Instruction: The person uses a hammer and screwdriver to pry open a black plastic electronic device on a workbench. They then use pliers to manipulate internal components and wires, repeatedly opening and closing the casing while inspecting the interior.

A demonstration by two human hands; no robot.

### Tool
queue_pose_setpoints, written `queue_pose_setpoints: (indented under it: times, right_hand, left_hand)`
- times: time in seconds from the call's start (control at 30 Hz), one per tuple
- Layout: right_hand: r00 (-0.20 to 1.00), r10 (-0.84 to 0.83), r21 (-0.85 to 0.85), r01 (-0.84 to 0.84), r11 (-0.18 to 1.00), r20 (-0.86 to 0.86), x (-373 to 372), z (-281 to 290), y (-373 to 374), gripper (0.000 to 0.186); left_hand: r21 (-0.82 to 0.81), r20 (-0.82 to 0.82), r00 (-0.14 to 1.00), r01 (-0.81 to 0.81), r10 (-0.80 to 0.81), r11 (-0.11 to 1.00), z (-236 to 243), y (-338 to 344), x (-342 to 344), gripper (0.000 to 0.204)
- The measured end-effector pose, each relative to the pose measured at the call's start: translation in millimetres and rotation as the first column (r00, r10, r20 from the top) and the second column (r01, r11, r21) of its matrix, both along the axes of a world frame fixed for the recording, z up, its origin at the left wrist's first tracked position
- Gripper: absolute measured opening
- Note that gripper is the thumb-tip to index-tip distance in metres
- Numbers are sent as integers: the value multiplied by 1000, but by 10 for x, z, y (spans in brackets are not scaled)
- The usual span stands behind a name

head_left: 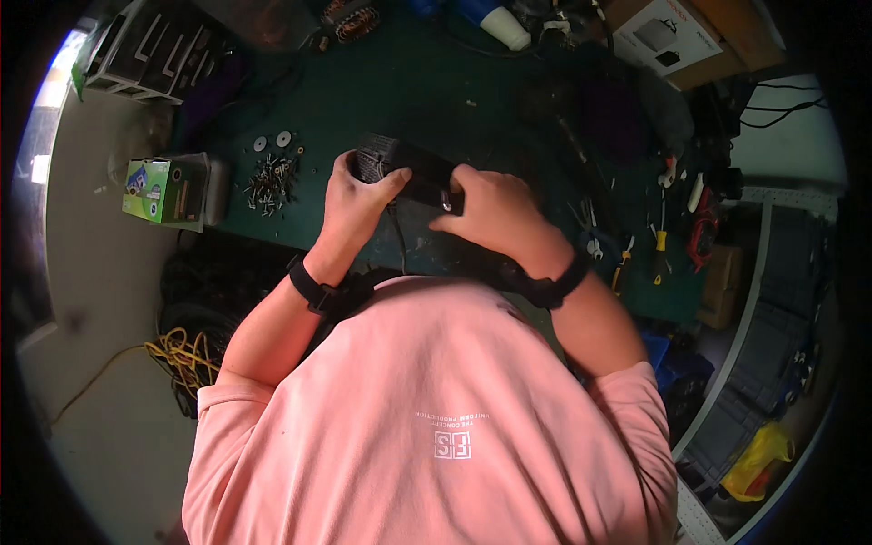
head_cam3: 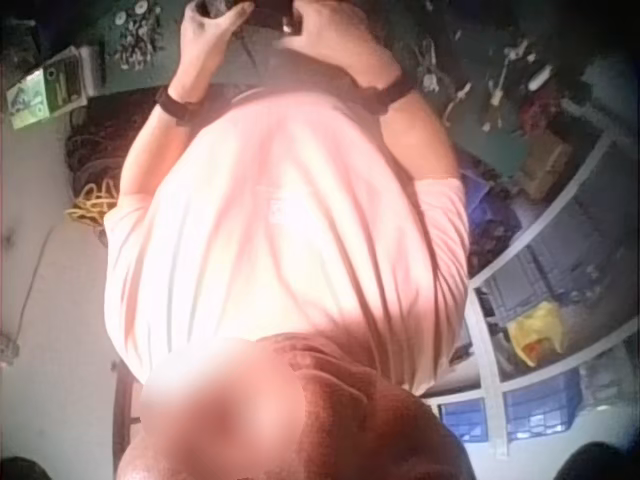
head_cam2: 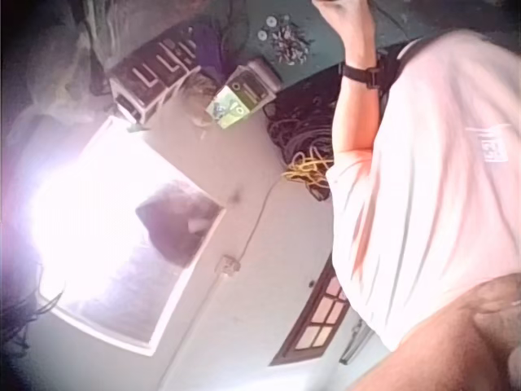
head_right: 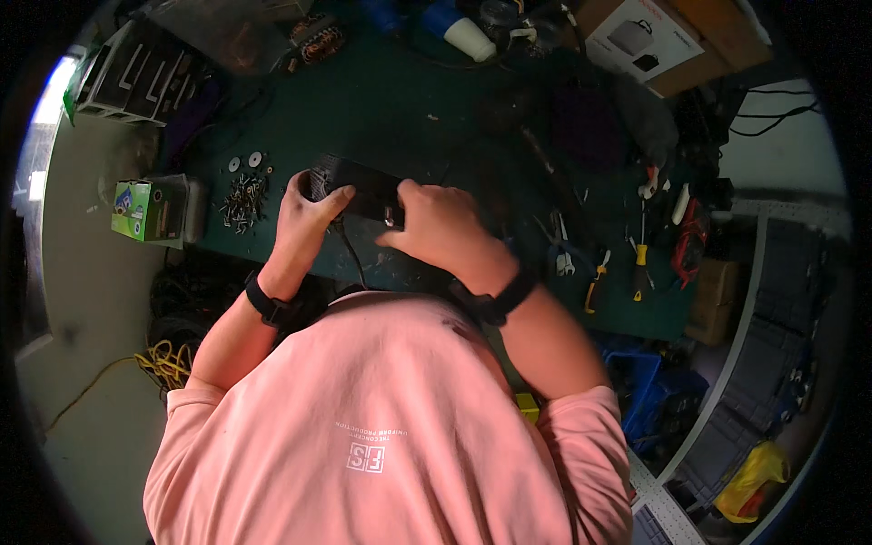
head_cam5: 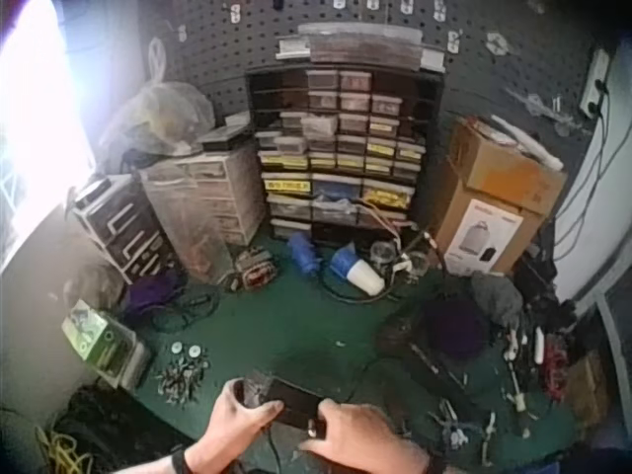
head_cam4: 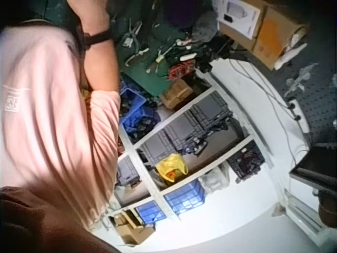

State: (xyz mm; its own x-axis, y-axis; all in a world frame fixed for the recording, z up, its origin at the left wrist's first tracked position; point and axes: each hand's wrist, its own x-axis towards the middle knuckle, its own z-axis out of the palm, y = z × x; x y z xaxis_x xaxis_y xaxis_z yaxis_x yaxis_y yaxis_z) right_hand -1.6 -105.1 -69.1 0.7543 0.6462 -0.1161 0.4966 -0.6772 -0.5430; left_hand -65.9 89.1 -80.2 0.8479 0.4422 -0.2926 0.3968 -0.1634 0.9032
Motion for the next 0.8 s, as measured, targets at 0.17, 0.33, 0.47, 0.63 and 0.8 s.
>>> queue_pose_setpoints:
  times: [0.17,0.33,0.47,0.63,0.8]
  right_hand:
    - [992,-40,72,49,996,-121,123,233,-292,42]
    - [997,-59,121,65,991,-56,129,273,-357,37]
    - [997,-60,206,67,976,-41,81,256,-398,34]
    - [990,-91,202,112,973,-111,33,181,-600,31]
    - [963,-249,128,261,957,-102,-12,100,-1000,30]
  left_hand:
    - [89,99,994,42,-51,995,-103,31,21,82]
    - [512,203,943,126,-263,850,316,-79,41,88]
    - [621,264,882,154,-390,769,310,-138,74,86]
    - [619,158,906,220,-394,754,175,-284,35,87]
    - [592,198,883,239,-426,770,131,-282,28,89]
